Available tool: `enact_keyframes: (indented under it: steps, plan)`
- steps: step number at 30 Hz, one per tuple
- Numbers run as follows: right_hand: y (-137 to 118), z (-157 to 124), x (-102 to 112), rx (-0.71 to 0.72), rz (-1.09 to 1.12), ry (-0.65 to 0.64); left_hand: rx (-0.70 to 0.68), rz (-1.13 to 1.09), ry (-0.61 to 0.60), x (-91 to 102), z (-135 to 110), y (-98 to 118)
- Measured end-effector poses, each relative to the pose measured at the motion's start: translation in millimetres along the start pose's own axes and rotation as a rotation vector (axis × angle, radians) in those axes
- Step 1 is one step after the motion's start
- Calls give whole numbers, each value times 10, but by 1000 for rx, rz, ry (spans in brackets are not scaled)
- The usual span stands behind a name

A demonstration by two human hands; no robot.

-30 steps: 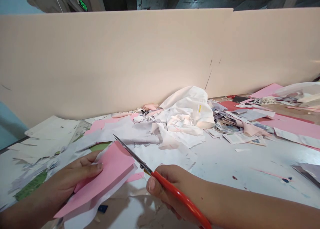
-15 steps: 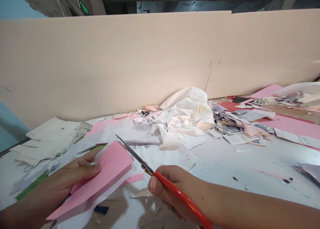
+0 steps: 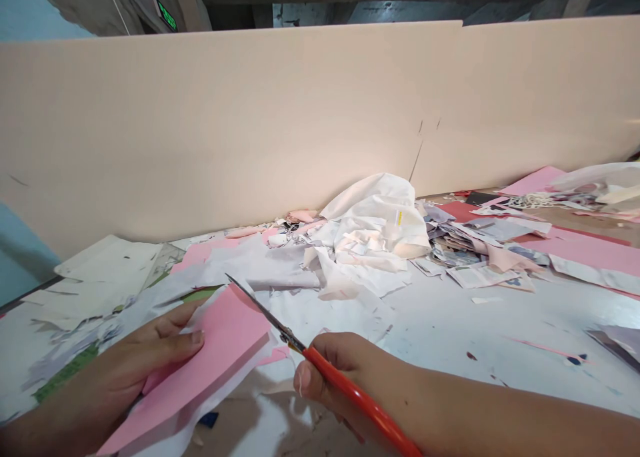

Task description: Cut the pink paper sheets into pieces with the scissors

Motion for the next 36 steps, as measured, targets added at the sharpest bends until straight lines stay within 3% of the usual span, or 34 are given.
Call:
enact_keyframes:
  steps: [9, 15, 23, 36]
  plan:
    - [50, 32, -9, 44, 29, -7, -26, 106, 37, 18, -2, 11]
    - [-50, -36, 29, 73, 76, 67, -64, 99, 90, 21, -22, 16]
    - [-60, -29, 27, 167, -13, 64, -23, 58, 30, 8, -8, 12]
    - [-15, 29, 28, 3, -98, 36, -7, 10, 25, 35, 26, -23]
Point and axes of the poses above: each hand's wrist, its own z-axis towards the middle knuckle, its own x-axis out of the back of the hand, y = z × x, the point moved 7 cm from there along z, towards the middle knuckle
